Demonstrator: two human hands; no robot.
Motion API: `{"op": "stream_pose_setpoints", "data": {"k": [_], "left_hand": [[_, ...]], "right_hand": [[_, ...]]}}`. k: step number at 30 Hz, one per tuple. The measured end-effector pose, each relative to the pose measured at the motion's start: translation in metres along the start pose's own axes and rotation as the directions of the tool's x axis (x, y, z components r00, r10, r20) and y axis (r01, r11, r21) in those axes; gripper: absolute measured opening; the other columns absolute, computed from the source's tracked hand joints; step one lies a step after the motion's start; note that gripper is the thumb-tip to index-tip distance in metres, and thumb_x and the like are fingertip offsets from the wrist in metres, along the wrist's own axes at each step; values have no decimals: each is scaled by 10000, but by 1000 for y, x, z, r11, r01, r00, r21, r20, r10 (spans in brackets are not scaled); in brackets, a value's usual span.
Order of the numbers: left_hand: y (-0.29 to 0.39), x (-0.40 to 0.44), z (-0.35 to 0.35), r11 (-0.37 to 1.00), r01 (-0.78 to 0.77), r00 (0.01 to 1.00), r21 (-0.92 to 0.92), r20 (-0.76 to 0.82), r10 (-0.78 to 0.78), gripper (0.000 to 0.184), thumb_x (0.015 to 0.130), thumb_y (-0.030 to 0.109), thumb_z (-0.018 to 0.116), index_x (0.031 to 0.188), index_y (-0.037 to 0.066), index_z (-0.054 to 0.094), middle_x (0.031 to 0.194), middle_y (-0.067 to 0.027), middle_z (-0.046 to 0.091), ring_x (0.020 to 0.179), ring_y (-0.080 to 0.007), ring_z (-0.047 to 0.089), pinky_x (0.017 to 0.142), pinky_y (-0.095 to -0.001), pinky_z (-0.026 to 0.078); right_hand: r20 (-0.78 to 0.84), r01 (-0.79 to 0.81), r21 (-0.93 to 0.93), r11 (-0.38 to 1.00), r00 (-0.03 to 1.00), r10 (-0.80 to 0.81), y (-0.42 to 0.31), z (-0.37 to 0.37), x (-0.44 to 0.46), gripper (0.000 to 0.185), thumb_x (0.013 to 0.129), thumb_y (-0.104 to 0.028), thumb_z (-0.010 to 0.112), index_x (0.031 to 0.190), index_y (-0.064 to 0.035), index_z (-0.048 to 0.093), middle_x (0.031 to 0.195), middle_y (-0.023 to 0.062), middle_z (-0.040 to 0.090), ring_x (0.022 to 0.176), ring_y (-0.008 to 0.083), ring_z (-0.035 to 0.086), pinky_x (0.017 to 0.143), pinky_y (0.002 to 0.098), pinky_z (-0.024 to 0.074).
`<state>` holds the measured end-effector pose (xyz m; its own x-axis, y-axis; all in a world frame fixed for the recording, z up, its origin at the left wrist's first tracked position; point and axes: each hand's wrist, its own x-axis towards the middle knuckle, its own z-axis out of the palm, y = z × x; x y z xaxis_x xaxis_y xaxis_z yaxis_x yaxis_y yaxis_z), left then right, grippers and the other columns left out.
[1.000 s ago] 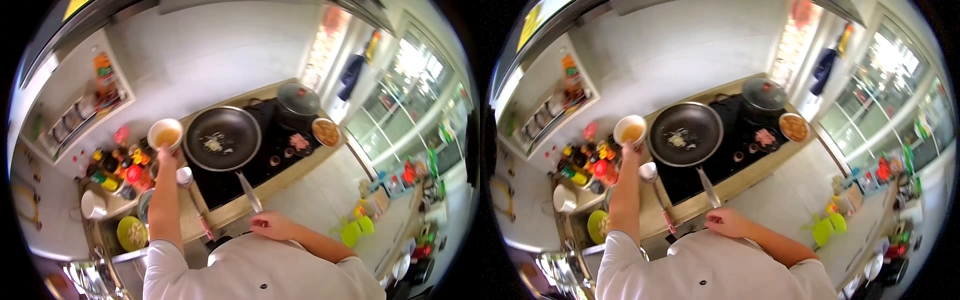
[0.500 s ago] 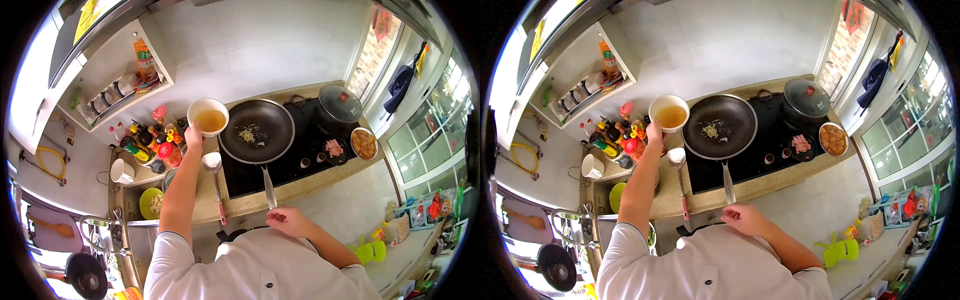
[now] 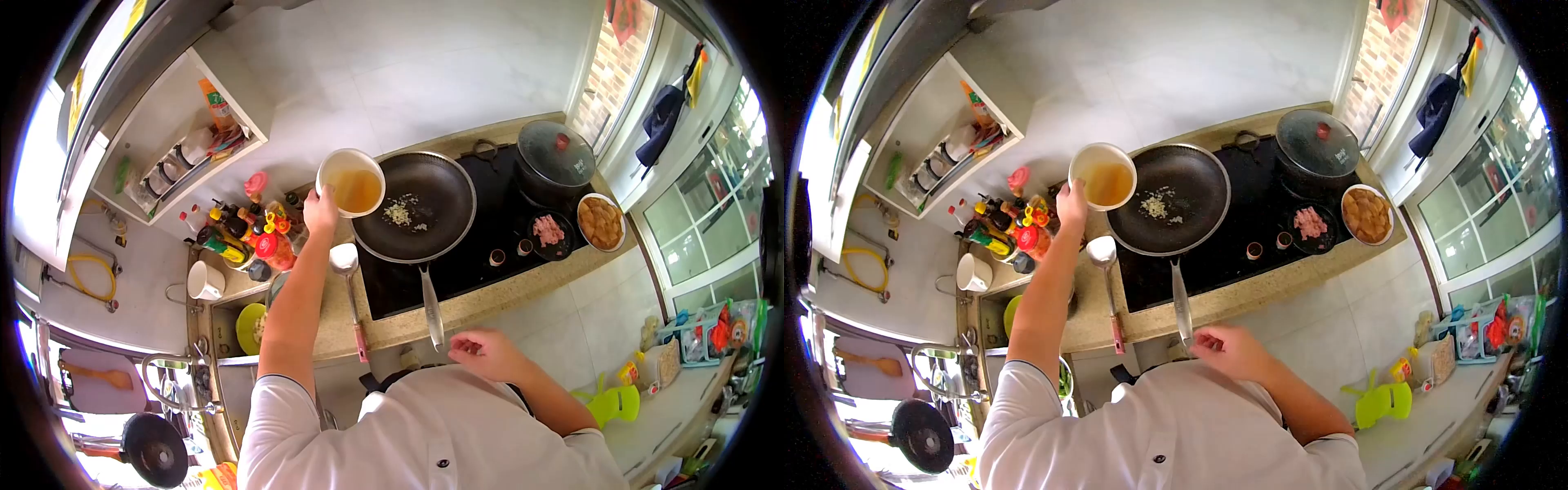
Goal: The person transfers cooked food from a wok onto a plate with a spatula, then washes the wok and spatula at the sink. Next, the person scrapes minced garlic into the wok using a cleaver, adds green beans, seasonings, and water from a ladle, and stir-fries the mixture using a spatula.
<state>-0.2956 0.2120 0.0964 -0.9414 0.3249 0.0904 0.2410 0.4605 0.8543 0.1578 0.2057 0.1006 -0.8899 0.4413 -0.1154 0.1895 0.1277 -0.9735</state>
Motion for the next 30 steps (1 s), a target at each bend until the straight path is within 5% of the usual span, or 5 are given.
{"op": "stream_pose_setpoints", "data": {"k": [17,20,30], "left_hand": [[38,-17,33,980,-148,989,136,-6,150,515,803,446,551,1037,3,669,908,-252,688,905,-428,658,834,-480,493],[37,-14,36,972,-174,984,160,-2,176,527,799,447,556,1063,6,673,928,-254,692,920,-434,657,842,-479,495],[21,17,40,989,58,987,139,138,-77,649,802,512,535,1193,13,673,1053,-264,695,1031,-402,653,912,-463,482]], "right_hand": [[-69,72,-58,996,995,-76,7,-19,-3,229,864,-167,758,1001,0,682,821,106,701,704,166,661,652,297,537],[-34,18,-68,998,999,-20,6,-20,-3,218,882,-162,755,1029,-12,696,908,80,707,806,145,677,707,284,539],[-30,25,-60,998,999,-27,3,-14,-1,219,884,-158,752,1036,-11,694,905,79,705,808,140,672,699,282,538]]}}
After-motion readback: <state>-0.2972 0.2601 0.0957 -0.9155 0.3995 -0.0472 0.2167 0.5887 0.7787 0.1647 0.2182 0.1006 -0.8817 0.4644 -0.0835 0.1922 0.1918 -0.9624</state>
